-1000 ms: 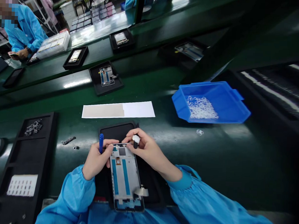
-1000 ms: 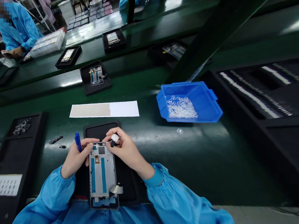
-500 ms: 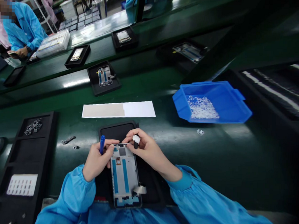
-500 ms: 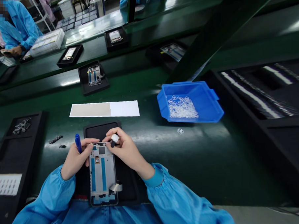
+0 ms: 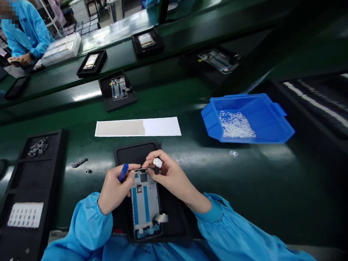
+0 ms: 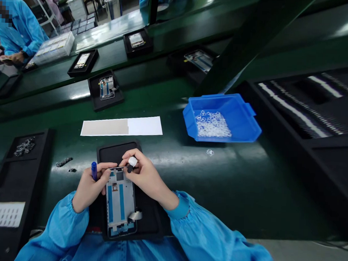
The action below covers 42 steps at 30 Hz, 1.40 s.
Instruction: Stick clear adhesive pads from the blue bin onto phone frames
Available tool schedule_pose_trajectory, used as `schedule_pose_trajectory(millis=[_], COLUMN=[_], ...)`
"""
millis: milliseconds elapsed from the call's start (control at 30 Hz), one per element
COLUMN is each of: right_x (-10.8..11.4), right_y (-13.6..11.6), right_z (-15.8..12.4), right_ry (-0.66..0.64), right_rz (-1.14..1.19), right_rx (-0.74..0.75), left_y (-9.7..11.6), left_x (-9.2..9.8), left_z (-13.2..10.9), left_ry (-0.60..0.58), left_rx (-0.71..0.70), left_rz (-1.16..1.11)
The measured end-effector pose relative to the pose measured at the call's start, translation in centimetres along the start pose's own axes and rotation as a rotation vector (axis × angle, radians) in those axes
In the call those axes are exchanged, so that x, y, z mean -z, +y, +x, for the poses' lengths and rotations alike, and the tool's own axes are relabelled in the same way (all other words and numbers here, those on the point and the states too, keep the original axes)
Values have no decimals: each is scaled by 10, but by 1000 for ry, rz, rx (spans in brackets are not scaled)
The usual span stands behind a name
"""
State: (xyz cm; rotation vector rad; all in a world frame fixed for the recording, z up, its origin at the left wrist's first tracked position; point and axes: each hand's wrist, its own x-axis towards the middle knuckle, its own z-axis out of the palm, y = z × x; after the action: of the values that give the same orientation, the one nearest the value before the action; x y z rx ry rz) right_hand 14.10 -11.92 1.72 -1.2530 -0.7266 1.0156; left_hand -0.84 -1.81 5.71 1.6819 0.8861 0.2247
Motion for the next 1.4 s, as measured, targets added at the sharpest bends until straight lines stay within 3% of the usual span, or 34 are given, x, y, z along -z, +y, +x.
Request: schedule_pose_trajectory(millis=[233, 800, 967, 1167, 1400], right_x=[1, 3, 1, -3, -11], right_y=[-7, -9, -6, -8, -21], right_z=[0, 0, -2, -2, -3], right_ry=[-7, -23, -17, 5, 15], right_rz=[31, 105, 153, 246, 442], right_rx=[-14, -48, -91, -167, -258], left_y=[5, -9, -9, 0, 9], left_x=[0, 5, 4, -1, -3], left_z=[1, 11, 8, -5, -17], left_ry=[-10, -142, -91, 65, 217], left_rx=[50, 122, 115, -55, -532], left_rz=[-57, -197, -183, -63, 293])
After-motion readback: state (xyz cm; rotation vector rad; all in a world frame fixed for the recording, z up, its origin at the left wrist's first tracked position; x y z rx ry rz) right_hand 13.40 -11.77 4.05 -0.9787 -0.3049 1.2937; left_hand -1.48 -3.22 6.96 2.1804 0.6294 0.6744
